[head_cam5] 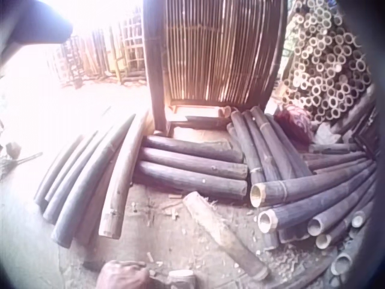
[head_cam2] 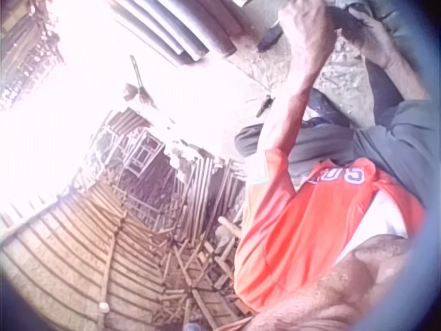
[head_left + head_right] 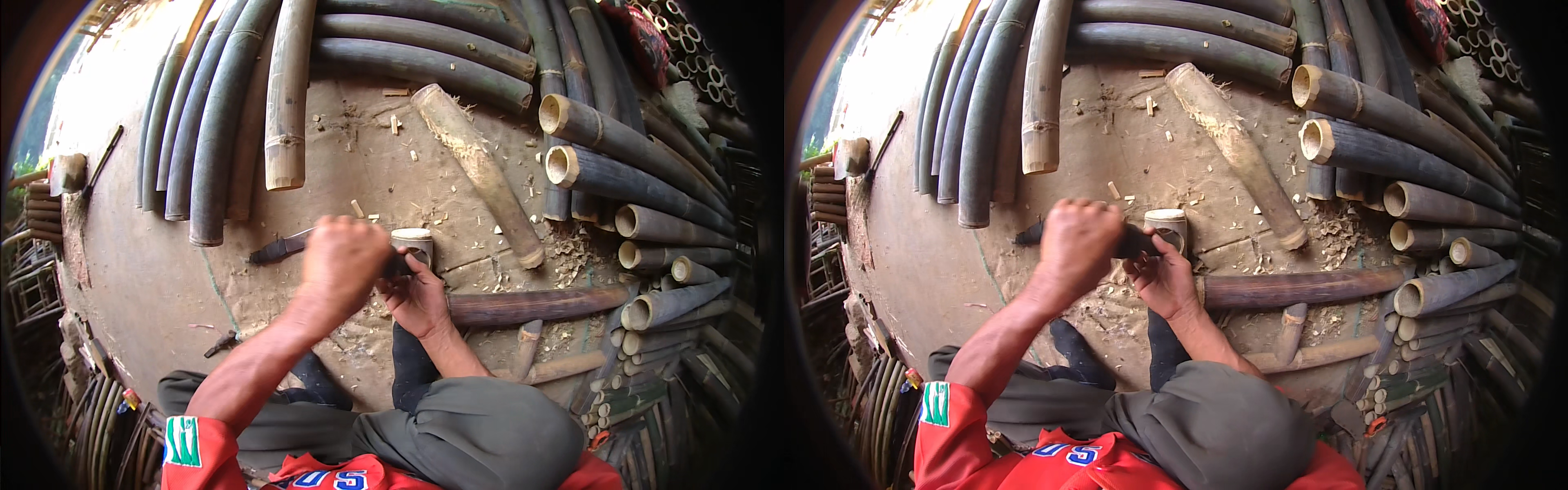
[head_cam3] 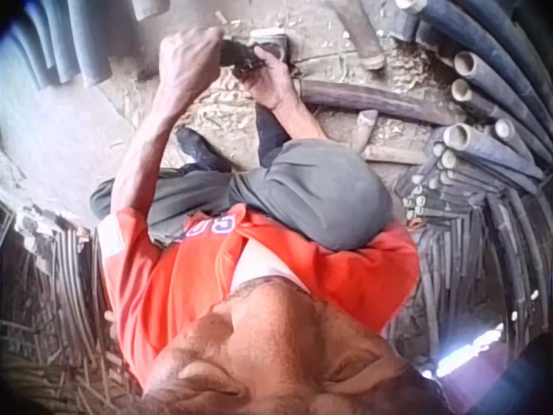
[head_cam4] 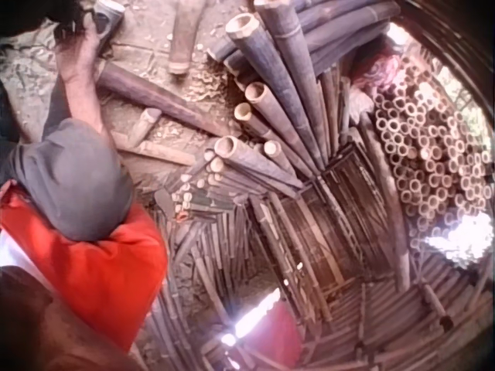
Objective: The person carves a section of bamboo using a knife and a chisel, scraping the outer surface and cleaning out the interior cavity.
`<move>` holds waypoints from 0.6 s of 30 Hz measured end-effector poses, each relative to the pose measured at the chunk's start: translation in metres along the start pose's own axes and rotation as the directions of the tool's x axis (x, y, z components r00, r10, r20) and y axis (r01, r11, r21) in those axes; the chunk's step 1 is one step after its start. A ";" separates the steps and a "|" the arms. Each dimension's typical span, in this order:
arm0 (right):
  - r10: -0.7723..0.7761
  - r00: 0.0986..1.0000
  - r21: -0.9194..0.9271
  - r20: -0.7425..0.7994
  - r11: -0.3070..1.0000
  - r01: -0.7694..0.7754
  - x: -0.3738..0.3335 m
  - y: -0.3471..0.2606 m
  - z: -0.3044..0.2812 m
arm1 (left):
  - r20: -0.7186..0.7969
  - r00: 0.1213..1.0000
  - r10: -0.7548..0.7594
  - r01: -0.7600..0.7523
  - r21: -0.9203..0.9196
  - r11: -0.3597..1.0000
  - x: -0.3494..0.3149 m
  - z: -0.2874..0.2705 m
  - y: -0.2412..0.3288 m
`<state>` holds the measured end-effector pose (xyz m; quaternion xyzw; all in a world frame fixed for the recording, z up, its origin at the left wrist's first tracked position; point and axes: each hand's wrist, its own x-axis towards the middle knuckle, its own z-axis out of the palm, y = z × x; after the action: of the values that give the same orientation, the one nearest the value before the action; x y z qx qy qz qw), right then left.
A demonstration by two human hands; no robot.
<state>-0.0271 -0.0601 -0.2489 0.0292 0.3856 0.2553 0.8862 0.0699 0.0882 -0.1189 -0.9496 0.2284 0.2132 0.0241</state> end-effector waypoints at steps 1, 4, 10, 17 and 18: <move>0.102 0.993 0.042 0.066 0.994 -0.105 -0.004 -0.006 0.000 | 0.090 0.994 0.059 -0.074 0.174 0.982 0.008 -0.014 0.019; -0.012 0.997 -0.010 -0.070 1.000 0.012 0.002 -0.003 -0.004 | -0.096 0.991 0.092 -0.088 0.052 0.995 -0.003 0.012 0.007; 0.024 0.982 -0.627 -0.189 0.767 -0.140 0.005 0.006 0.011 | 0.374 0.825 -0.423 0.564 -0.537 0.627 -0.082 0.069 -0.019; 0.059 0.995 -0.065 0.076 0.996 -0.054 -0.001 -0.014 -0.012 | 0.017 0.988 -0.151 0.151 -0.197 0.969 -0.011 -0.018 0.018; 0.061 0.998 -0.082 -0.013 0.995 -0.061 -0.002 -0.014 -0.003 | -0.018 0.996 -0.087 0.086 -0.023 0.996 -0.005 -0.017 0.035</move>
<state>-0.0245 -0.0731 -0.2535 0.0032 0.3784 0.2980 0.8764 0.0568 0.0567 -0.0991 -0.9608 0.1851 0.2053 0.0208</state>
